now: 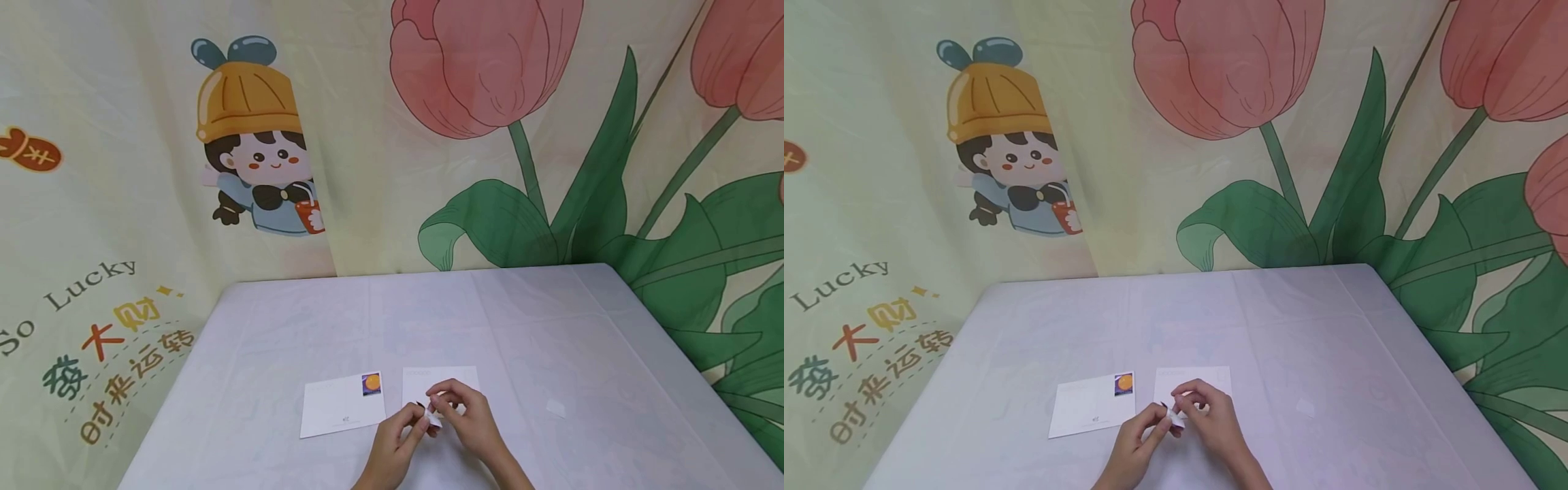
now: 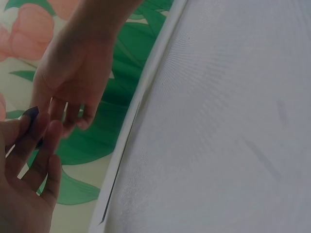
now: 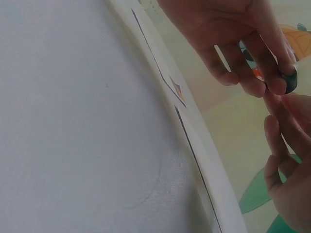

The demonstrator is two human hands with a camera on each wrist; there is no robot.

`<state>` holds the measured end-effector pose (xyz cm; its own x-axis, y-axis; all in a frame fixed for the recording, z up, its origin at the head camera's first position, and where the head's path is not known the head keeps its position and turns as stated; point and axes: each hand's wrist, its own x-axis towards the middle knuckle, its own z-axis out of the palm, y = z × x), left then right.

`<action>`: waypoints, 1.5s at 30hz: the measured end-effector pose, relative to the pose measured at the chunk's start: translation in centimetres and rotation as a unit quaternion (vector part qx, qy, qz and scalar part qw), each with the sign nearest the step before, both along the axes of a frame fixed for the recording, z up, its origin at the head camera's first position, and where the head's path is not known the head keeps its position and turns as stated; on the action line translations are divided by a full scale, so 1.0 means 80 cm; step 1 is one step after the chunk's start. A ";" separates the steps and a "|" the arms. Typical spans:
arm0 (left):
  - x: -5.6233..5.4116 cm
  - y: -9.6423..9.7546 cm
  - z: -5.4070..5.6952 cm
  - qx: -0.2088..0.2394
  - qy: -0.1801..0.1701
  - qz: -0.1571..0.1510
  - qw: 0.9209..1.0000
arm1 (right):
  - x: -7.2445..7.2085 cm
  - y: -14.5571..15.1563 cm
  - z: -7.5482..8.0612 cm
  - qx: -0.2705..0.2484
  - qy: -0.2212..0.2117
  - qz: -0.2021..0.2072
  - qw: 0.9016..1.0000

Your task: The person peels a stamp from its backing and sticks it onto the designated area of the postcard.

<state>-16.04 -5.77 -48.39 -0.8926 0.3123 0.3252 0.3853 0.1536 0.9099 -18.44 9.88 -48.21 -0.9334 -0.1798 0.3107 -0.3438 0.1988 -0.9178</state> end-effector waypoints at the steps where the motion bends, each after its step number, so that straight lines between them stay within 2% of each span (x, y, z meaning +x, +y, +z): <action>1: 0.000 0.000 0.000 0.001 0.000 -0.001 1.000 | 0.000 0.000 0.000 -0.004 -0.001 -0.003 1.000; 6: 0.000 -0.002 0.000 0.003 -0.003 0.006 1.000 | 0.002 0.001 0.002 -0.008 -0.016 -0.002 1.000; 12: -0.001 -0.002 -0.006 0.006 0.036 0.020 0.999 | 0.005 0.003 -0.001 -0.008 -0.002 0.020 1.000; 14: -0.004 -0.002 -0.017 0.010 0.052 0.025 0.998 | 0.005 0.003 -0.002 -0.009 0.008 0.021 1.000; 16: -0.007 -0.003 -0.026 0.008 0.049 0.029 0.998 | 0.005 0.003 -0.003 -0.011 0.010 0.020 1.000; 19: -0.006 -0.002 -0.022 0.005 0.028 0.032 0.999 | 0.005 0.003 -0.004 -0.012 0.010 0.018 1.000; 21: -0.003 -0.002 -0.012 0.000 0.008 0.033 0.999 | 0.005 0.003 -0.004 -0.011 0.011 0.016 1.000; 23: 0.000 -0.001 -0.002 0.002 0.010 0.032 0.999 | 0.005 0.003 -0.004 -0.010 0.012 0.014 1.000; 33: -0.002 -0.002 -0.005 0.007 0.025 0.027 0.999 | 0.008 0.001 0.001 -0.009 0.000 -0.013 1.000; 41: -0.001 -0.001 -0.007 0.006 0.055 0.043 0.998 | 0.006 0.001 -0.005 -0.026 0.044 -0.033 0.998; 45: -0.001 -0.001 -0.006 0.004 0.036 0.047 0.998 | 0.006 0.001 -0.005 -0.029 0.045 -0.046 0.998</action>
